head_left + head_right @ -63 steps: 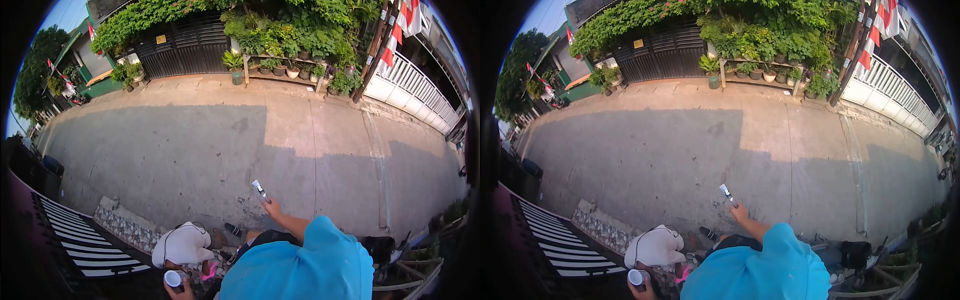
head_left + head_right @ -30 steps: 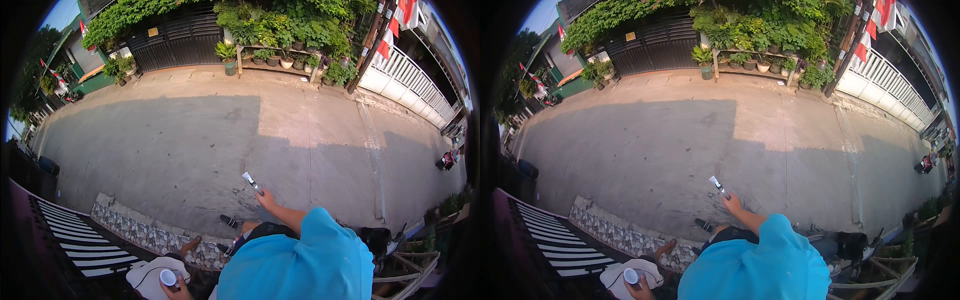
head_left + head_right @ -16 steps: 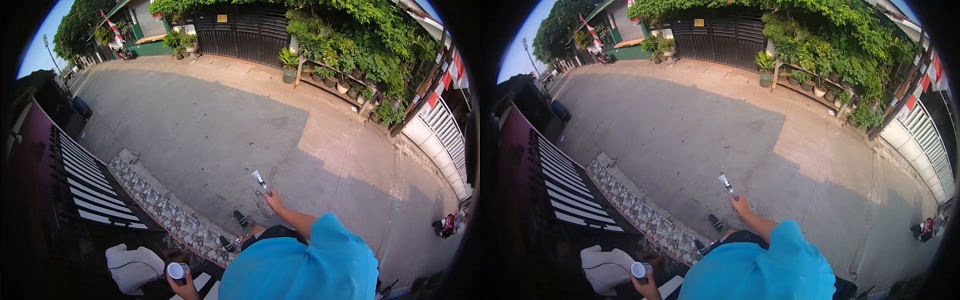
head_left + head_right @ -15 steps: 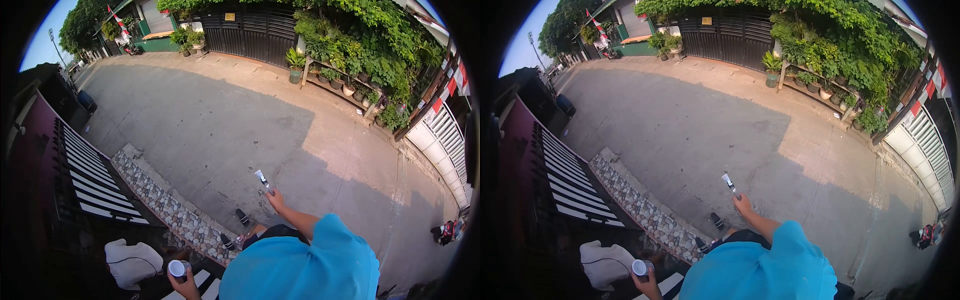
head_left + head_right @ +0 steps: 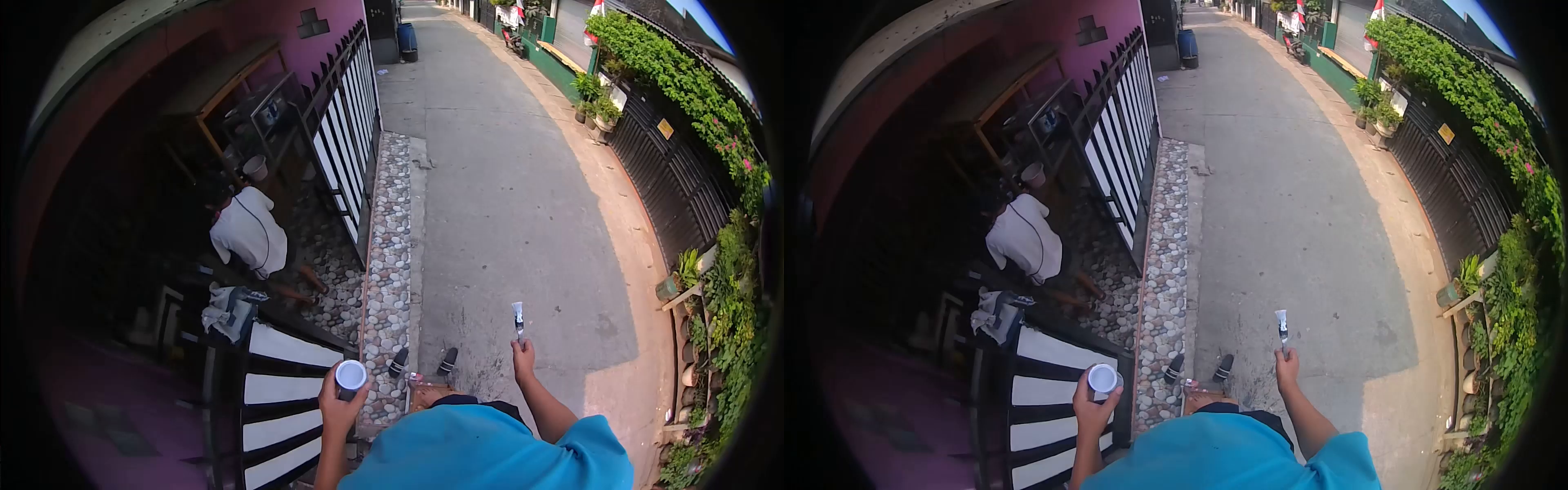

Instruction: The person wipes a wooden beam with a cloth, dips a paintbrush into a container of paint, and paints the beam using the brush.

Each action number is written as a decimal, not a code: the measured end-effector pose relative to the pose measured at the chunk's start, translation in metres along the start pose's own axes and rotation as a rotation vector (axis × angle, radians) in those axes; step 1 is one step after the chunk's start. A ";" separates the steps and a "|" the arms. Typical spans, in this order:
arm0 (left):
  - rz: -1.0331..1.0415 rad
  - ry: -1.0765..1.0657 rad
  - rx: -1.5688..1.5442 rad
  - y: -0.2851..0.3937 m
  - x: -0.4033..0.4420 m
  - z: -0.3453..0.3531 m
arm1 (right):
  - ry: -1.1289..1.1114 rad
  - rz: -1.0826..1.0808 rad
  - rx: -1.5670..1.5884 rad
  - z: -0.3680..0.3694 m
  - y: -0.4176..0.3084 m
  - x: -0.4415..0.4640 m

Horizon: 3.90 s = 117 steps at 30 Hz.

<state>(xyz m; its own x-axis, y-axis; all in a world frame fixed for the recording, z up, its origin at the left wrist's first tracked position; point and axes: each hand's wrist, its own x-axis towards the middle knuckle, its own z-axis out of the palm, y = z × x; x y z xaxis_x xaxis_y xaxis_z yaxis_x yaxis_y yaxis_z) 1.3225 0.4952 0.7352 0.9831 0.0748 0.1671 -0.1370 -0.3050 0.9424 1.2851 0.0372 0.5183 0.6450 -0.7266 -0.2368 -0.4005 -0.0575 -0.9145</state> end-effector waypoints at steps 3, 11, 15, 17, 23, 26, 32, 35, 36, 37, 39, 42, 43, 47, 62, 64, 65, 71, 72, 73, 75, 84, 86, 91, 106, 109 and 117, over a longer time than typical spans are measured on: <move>-0.043 0.132 0.018 0.007 -0.018 -0.018 | -0.166 -0.116 -0.012 0.044 -0.033 0.012; -0.150 0.376 0.154 0.011 -0.080 -0.065 | -0.682 -0.204 0.089 0.165 -0.156 -0.032; -0.193 0.505 0.187 0.017 -0.116 -0.079 | -0.875 -0.272 0.135 0.219 -0.196 -0.076; -0.215 0.554 0.191 0.020 -0.132 -0.086 | -0.951 -0.307 0.183 0.246 -0.210 -0.098; -0.224 0.711 0.256 0.026 -0.174 -0.102 | -1.168 -0.405 0.287 0.291 -0.264 -0.182; -0.255 0.770 0.274 0.024 -0.190 -0.104 | -1.266 -0.433 0.307 0.296 -0.285 -0.223; -0.296 0.862 0.321 0.030 -0.204 -0.100 | -1.529 -0.385 0.359 0.311 -0.318 -0.269; -0.304 0.932 0.338 0.039 -0.207 -0.092 | -1.548 -0.344 0.325 0.310 -0.335 -0.293; -0.297 0.962 0.363 0.041 -0.208 -0.088 | -1.590 -0.365 0.334 0.311 -0.337 -0.295; -0.281 0.996 0.284 0.034 -0.211 -0.084 | -1.590 -0.381 0.359 0.314 -0.338 -0.299; -0.281 1.003 0.311 0.038 -0.214 -0.080 | -1.640 -0.423 0.408 0.317 -0.336 -0.307; -0.298 1.042 0.288 0.031 -0.224 -0.072 | -1.677 -0.549 0.424 0.317 -0.342 -0.317; -0.291 1.051 0.297 0.031 -0.225 -0.071 | -1.696 -0.568 0.427 0.318 -0.343 -0.320; -0.319 1.077 0.319 0.049 -0.228 -0.071 | -1.738 -0.568 0.471 0.313 -0.353 -0.334; -0.247 1.159 0.344 0.034 -0.240 -0.100 | -1.742 -0.236 0.721 0.314 -0.403 -0.373; -0.244 1.177 0.386 0.036 -0.239 -0.104 | -1.778 -0.190 0.723 0.307 -0.405 -0.380; -0.262 1.171 0.402 0.046 -0.237 -0.107 | -1.797 -0.174 0.713 0.302 -0.405 -0.384; -0.319 1.207 0.499 0.078 -0.232 -0.125 | -1.863 -0.342 0.645 0.268 -0.411 -0.411; -0.336 1.212 0.505 0.079 -0.233 -0.125 | -1.897 -0.404 0.626 0.260 -0.414 -0.416; -0.342 1.216 0.516 0.080 -0.233 -0.126 | -1.928 -0.471 0.619 0.252 -0.418 -0.422; -0.344 1.240 0.491 0.080 -0.234 -0.125 | -1.978 -0.512 0.587 0.241 -0.422 -0.430; -0.293 1.262 0.434 0.082 -0.235 -0.119 | -2.191 -1.052 0.263 0.215 -0.417 -0.465; -0.305 1.252 0.435 0.084 -0.236 -0.119 | -2.200 -1.232 0.153 0.212 -0.415 -0.472; -0.301 1.254 0.423 0.088 -0.235 -0.116 | -2.230 -1.345 0.114 0.207 -0.408 -0.487; -0.317 1.242 0.417 0.091 -0.232 -0.111 | -2.255 -1.289 0.079 0.215 -0.399 -0.484; -0.316 1.246 0.400 0.091 -0.230 -0.112 | -2.248 -1.184 0.061 0.224 -0.394 -0.477; -0.287 1.214 0.403 0.084 -0.225 -0.117 | -2.293 -1.091 0.029 0.224 -0.383 -0.470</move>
<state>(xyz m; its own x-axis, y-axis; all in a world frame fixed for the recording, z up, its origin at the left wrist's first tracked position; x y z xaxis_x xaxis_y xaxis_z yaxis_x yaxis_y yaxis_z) 1.0759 0.5638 0.8106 0.2070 0.9217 0.3280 0.3112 -0.3798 0.8712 1.2807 0.5542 0.9064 -0.0995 0.9577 0.2702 0.3441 0.2879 -0.8937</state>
